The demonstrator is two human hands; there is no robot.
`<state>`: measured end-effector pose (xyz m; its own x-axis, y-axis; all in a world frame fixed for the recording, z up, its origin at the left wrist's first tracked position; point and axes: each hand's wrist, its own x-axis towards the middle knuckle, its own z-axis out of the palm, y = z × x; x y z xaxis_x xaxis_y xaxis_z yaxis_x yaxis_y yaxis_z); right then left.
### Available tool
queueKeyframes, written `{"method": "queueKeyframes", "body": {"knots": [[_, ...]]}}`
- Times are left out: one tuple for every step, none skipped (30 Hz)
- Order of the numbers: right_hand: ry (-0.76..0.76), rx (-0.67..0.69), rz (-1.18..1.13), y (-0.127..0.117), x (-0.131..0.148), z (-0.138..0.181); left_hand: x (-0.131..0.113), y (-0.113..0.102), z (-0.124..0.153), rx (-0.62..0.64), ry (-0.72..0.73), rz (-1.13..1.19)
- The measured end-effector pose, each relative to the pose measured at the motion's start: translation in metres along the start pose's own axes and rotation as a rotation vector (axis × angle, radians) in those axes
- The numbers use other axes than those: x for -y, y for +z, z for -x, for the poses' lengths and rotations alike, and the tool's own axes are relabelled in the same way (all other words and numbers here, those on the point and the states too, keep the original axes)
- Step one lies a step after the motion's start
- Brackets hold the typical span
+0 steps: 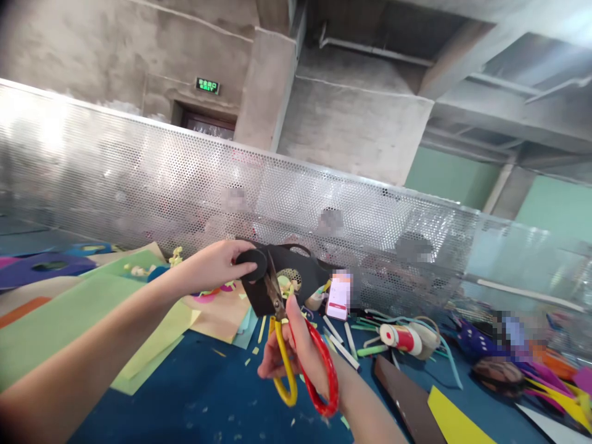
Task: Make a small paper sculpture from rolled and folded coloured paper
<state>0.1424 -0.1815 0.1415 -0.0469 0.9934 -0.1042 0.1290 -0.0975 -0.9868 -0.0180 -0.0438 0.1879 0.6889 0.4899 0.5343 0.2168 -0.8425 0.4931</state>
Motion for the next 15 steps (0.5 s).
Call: {"method": "queueKeyframes", "body": {"knots": [[-0.015, -0.005, 0.011, 0.0, -0.003, -0.002, -0.001, 0.0, 0.001, 0.068, 0.002, 0.049], [-0.036, -0.012, 0.026, 0.0, -0.006, -0.004, -0.002, -0.001, 0.001, 0.135, -0.004, 0.111], [-0.063, -0.03, 0.043, 0.001, -0.009, -0.006, -0.002, -0.001, 0.001, 0.188, -0.017, 0.175], [-0.093, -0.05, 0.061, 0.002, -0.012, -0.007, -0.002, -0.001, 0.002, 0.224, -0.031, 0.233], [-0.124, -0.067, 0.082, 0.002, -0.014, -0.008, -0.002, -0.002, 0.002, 0.252, -0.039, 0.283], [-0.152, -0.081, 0.102, 0.003, -0.015, -0.008, -0.002, -0.003, 0.002, 0.267, -0.042, 0.327], [-0.175, -0.093, 0.12, 0.004, -0.016, -0.009, -0.003, -0.003, 0.002, 0.275, -0.041, 0.364], [-0.191, -0.099, 0.135, 0.005, -0.017, -0.008, -0.003, -0.004, 0.002, 0.279, -0.038, 0.395], [-0.202, -0.102, 0.144, 0.006, -0.017, -0.008, -0.003, -0.004, 0.002, 0.28, -0.035, 0.419], [-0.21, -0.1, 0.149, 0.006, -0.016, -0.007, -0.003, -0.004, 0.003, 0.278, -0.036, 0.436], [-0.219, -0.102, 0.154, 0.007, -0.016, -0.006, -0.003, -0.005, 0.003, 0.274, -0.039, 0.444], [-0.229, -0.107, 0.157, 0.008, -0.015, -0.005, -0.003, -0.005, 0.003, 0.27, -0.044, 0.443], [-0.238, -0.112, 0.162, 0.008, -0.015, -0.004, -0.003, -0.006, 0.003, 0.269, -0.046, 0.438], [-0.243, -0.119, 0.166, 0.009, -0.015, -0.003, -0.004, -0.006, 0.004, 0.268, -0.044, 0.432], [-0.242, -0.123, 0.167, 0.009, -0.015, -0.003, -0.004, -0.007, 0.004, 0.269, -0.041, 0.427]]}}
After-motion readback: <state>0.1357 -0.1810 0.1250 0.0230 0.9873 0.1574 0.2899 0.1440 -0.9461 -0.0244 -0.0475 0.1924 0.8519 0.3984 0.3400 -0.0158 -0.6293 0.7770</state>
